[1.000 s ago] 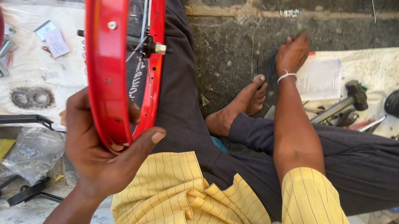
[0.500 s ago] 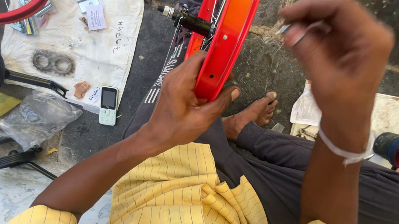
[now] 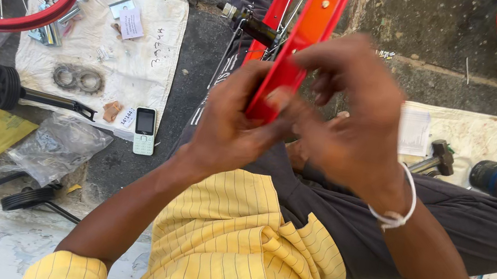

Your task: The person sits on the floor and assembles a red bicycle wheel by inserting metal spokes into the rim and hub. They handle the spokes one by one, threading them through the rim holes and securing them into the hub flange.

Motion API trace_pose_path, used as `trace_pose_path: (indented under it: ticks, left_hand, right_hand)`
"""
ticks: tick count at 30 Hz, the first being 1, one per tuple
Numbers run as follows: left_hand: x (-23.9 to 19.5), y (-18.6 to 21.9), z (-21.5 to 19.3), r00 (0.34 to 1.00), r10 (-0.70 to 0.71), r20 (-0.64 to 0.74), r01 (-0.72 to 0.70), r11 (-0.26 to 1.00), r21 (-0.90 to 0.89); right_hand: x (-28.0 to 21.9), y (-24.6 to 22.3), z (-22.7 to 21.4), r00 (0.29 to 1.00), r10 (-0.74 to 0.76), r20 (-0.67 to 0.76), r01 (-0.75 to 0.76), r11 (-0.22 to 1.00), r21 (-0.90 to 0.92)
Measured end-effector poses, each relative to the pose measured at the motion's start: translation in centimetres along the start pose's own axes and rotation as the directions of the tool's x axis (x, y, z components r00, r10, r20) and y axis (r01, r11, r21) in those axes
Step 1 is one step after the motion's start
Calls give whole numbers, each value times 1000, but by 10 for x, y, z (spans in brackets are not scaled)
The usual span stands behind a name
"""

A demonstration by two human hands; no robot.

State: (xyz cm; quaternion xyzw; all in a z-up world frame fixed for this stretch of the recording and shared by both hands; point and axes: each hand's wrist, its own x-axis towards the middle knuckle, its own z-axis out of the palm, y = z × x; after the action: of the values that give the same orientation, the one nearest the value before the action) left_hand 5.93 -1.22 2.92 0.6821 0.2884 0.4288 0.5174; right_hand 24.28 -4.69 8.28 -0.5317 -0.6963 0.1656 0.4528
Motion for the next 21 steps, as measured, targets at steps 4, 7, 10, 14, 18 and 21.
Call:
trace_pose_path:
  ticks: [4, 7, 10, 14, 18, 21]
  left_hand:
    - [-26, -14, -42, 994, -83, -67, 99, 956, 275]
    - [-40, -21, -55, 985, -104, -141, 126, 980, 156]
    - [-48, -21, -60, 961, -170, -220, 185, 981, 51]
    - [-57, -25, -62, 945, -189, -268, 179, 982, -61]
    - [-61, -26, -66, 943, -195, -269, 181, 981, -76]
    - [-65, -26, -67, 949, -192, -251, 178, 981, -76]
  right_hand:
    - [-7, 126, 33, 851, 455, -263, -359, 869, 341]
    - [-19, 202, 100, 849, 518, -104, -509, 855, 100]
    - [-41, 235, 135, 620, 738, 265, -728, 417, 544]
    - [-37, 242, 155, 726, 655, 211, -580, 417, 700]
    - [-23, 240, 153, 737, 644, 205, -552, 399, 732]
    - [-24, 242, 150, 782, 591, 200, -539, 478, 693]
